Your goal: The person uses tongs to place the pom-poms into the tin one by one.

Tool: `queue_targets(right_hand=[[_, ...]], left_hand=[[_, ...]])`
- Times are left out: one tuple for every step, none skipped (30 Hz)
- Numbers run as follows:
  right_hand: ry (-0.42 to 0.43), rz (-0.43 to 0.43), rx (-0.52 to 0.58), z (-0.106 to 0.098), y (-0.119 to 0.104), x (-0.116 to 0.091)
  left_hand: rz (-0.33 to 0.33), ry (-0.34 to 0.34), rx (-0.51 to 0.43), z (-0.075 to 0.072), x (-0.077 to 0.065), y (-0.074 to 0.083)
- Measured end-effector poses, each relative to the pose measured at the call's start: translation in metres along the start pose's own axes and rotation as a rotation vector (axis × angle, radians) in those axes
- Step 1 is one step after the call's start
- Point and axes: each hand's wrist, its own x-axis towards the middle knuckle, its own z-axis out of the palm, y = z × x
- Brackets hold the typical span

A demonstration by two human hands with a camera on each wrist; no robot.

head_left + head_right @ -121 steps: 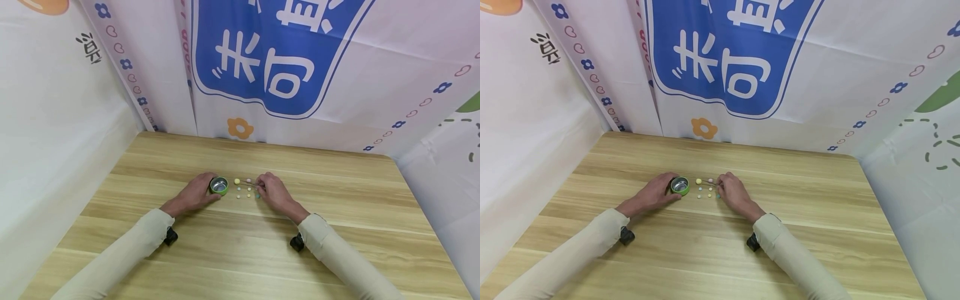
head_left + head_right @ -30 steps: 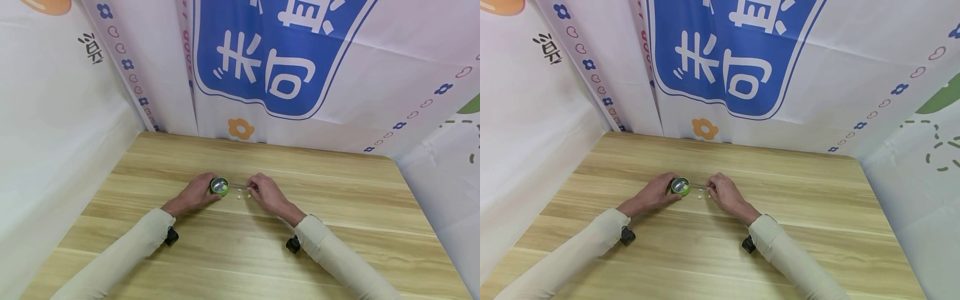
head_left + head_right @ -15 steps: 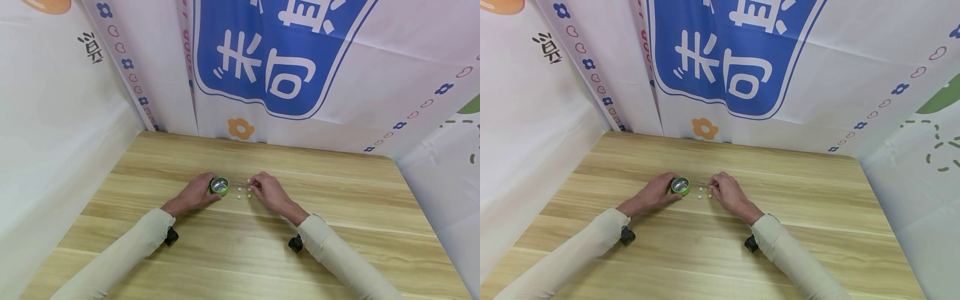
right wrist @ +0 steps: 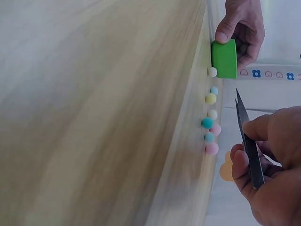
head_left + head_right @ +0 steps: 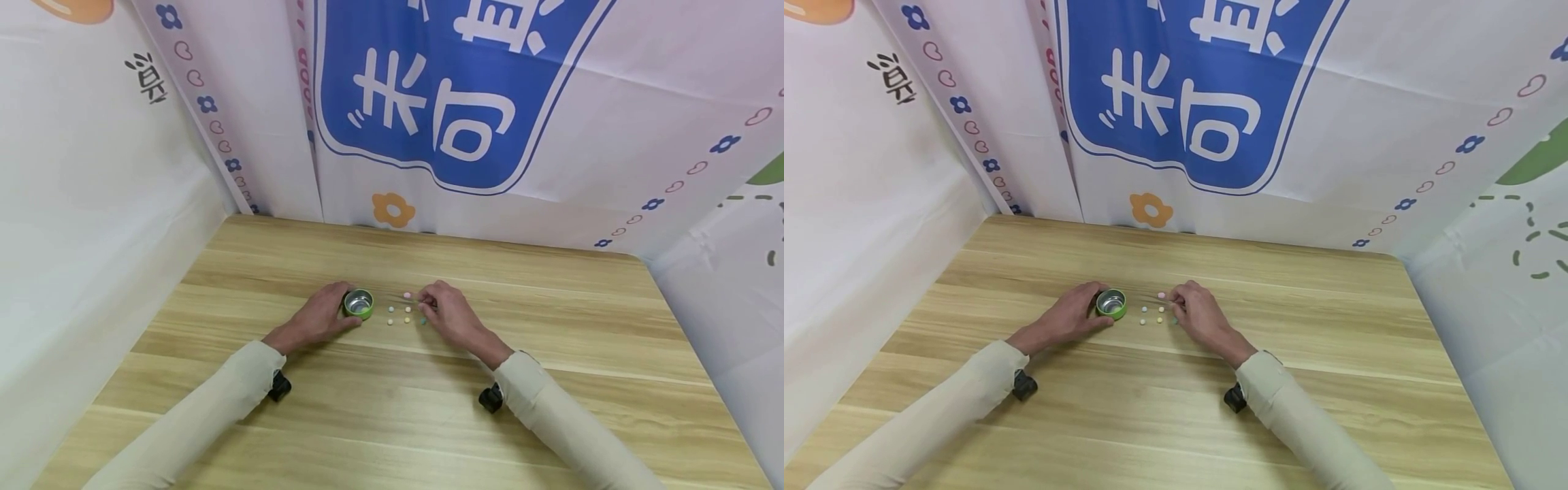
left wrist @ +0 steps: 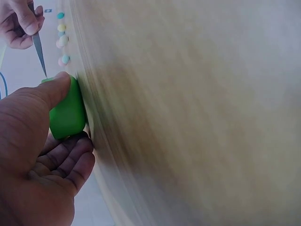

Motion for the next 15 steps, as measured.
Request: queue_targets(right_hand=[[0.004,0.002,-0.006,0.0,0.001,0.0],[0.006,0.006,-0.01,-0.001,0.003,0.0],[0.005,0.013,-0.012,-0.001,0.004,0.0],[0.006,0.019,-0.015,-0.001,0.006,0.0],[0.007,0.024,-0.019,-0.001,0.008,0.0],[0.009,0.028,-0.019,-0.001,0.009,0.0],[0.011,0.032,-0.02,-0.002,0.01,0.0],[0.013,0.035,-0.021,-0.002,0.012,0.0],[0.014,0.038,-0.022,-0.002,0.013,0.0],[0.016,0.039,-0.025,-0.003,0.014,0.0],[0.017,0.039,-0.027,-0.003,0.015,0.0],[0.017,0.04,-0.028,-0.004,0.015,0.0],[0.016,0.042,-0.03,-0.004,0.016,0.0],[0.015,0.046,-0.03,-0.005,0.016,0.0],[0.015,0.05,-0.028,-0.005,0.016,0.0]], left_hand=[[0.0,0.001,0.001,0.0,0.0,0.0],[0.0,0.002,0.001,0.0,0.0,0.0],[0.002,0.002,0.0,0.0,0.0,0.0],[0.002,0.002,-0.001,0.0,0.0,0.0],[0.001,0.002,-0.002,0.0,0.0,0.0],[0.001,0.002,-0.003,0.0,0.0,0.0],[0.0,0.002,-0.003,0.0,0.0,-0.001],[0.001,0.001,-0.002,0.0,0.0,-0.001],[0.002,0.001,-0.003,0.0,0.0,-0.001],[0.001,0.001,-0.003,0.0,0.0,-0.001],[0.0,0.0,-0.002,0.001,0.0,-0.001],[-0.001,-0.001,-0.003,0.001,0.0,-0.001],[-0.003,-0.002,-0.004,0.001,0.0,-0.001],[-0.004,-0.003,-0.005,0.0,0.0,-0.001],[-0.006,-0.004,-0.007,0.0,0.0,-0.001]])
